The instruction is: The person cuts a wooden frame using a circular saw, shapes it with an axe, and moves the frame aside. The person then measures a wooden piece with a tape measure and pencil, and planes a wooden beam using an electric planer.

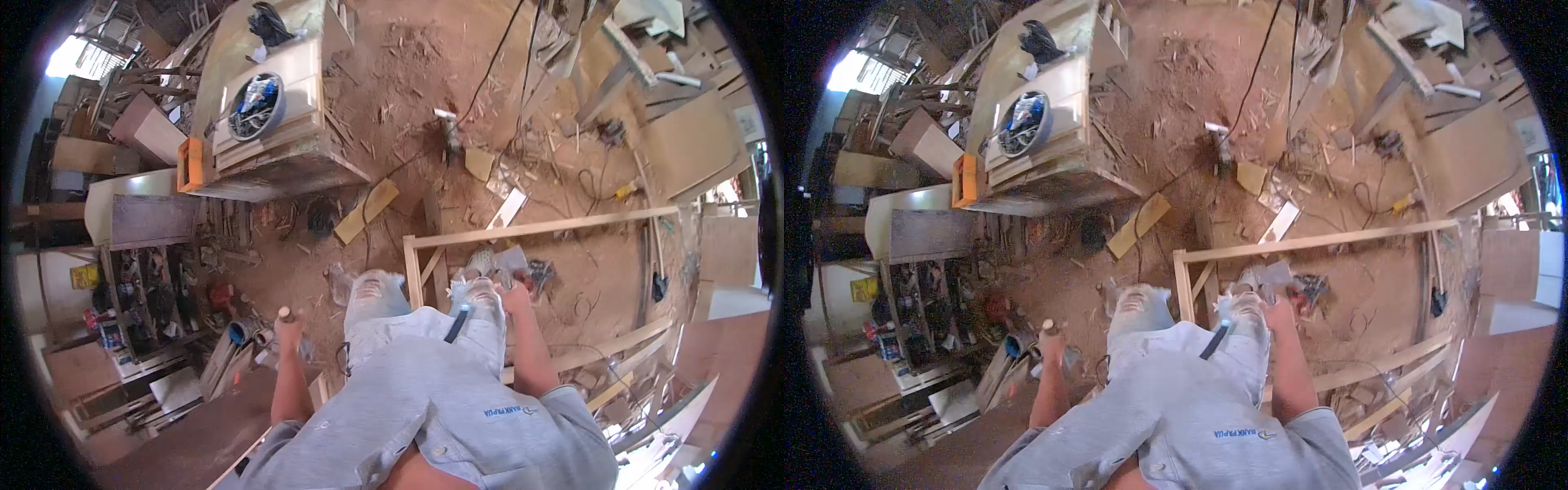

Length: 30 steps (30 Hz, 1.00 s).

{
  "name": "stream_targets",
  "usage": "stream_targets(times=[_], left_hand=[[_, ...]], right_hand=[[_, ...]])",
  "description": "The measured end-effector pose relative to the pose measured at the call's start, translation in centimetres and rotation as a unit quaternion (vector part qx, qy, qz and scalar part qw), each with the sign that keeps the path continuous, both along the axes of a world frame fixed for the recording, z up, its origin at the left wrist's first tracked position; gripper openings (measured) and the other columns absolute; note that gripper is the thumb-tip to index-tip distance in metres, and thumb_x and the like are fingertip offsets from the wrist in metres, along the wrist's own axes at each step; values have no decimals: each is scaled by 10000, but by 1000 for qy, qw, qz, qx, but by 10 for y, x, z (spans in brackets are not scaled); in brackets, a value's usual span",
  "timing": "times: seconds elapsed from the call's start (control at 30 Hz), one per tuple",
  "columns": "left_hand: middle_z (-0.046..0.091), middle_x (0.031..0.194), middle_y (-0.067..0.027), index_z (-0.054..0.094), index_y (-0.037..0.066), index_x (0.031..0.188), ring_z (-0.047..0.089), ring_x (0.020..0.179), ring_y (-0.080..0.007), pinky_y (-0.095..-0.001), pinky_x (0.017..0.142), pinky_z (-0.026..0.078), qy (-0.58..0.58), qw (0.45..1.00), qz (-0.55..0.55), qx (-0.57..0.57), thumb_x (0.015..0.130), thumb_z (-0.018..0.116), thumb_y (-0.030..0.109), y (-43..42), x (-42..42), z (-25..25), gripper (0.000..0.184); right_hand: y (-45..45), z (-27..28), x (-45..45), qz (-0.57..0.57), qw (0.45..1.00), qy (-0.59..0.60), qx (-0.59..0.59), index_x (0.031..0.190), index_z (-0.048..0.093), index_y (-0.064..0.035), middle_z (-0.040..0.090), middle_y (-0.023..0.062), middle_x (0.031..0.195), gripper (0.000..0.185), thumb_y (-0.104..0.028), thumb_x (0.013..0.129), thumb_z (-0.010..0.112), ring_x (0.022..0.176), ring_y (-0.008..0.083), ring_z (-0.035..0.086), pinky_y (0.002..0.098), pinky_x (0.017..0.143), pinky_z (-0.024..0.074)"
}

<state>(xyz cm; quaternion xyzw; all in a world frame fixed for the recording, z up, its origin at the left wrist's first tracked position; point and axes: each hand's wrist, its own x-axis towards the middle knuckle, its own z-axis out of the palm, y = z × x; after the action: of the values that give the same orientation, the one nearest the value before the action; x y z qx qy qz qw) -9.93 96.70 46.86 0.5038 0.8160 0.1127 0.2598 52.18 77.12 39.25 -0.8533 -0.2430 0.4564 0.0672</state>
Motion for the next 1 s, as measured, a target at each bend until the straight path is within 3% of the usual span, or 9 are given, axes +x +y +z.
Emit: stream_targets(times=[0.1,0.13,0.23,0.37,0.47,0.57,0.73,0.83,1.0], left_hand=[[567,728,41,588,81,798,534,672,-68,-304,599,471,-140,988,-59,-4,876,885,201,64,71,3,330],[556,733,51,582,86,789,531,701,-59,-301,623,469,-198,978,-50,-46,878,889,207,90,106,14,341],[558,744,64,580,91,788,518,707,-51,-274,628,457,-232,957,-169,-39,894,871,181,159,175,-23,322],[605,755,56,602,105,792,538,681,-58,-264,625,454,-343,920,-147,-116,908,853,154,235,238,-160,281],[624,713,34,636,118,809,574,657,-83,-267,613,454,-371,903,-59,-209,895,871,202,267,276,-254,264],[567,659,27,613,145,794,530,602,-104,-291,598,427,-351,896,-29,-271,884,875,300,278,276,-387,318],[522,612,28,529,177,735,486,545,-116,-326,600,421,-506,803,106,-297,871,865,269,287,307,-525,374],[464,613,28,473,170,749,454,560,-136,-338,646,425,-495,792,105,-341,931,797,314,288,322,-583,399],[450,604,35,500,165,790,433,557,-131,-343,655,421,-494,786,44,-370,938,775,334,271,334,-656,354]], right_hand=[[-10,-54,8,0,995,-104,9,1253,694,30,757,287,1045,662,-506,877,796,1042,413,742,482,927,576],[-17,-78,13,-111,994,19,11,1107,717,10,752,236,890,567,-498,872,807,890,377,754,477,843,584],[-1,-79,8,-106,994,-23,6,980,698,-3,722,187,797,517,-499,877,804,781,336,739,476,780,574],[46,-79,-19,-117,990,-77,-25,995,695,0,720,222,853,512,-498,908,774,869,370,734,484,828,549],[74,-124,-46,-184,979,-63,-54,1036,705,-7,720,261,955,508,-502,931,747,930,442,710,493,859,539],[117,-162,-67,-97,989,-83,-72,1154,688,-19,723,312,1047,559,-533,937,716,1063,494,687,546,925,521],[215,-242,-77,-13,996,-2,-87,1187,680,-53,720,318,1019,551,-545,941,718,1034,536,671,572,873,529],[256,-311,-73,59,993,16,-97,1163,664,-54,715,321,995,541,-543,940,727,1008,543,669,590,835,530],[321,-393,-62,116,992,-15,40,1225,630,-3,703,320,1011,612,-531,935,741,988,556,656,605,840,528]])
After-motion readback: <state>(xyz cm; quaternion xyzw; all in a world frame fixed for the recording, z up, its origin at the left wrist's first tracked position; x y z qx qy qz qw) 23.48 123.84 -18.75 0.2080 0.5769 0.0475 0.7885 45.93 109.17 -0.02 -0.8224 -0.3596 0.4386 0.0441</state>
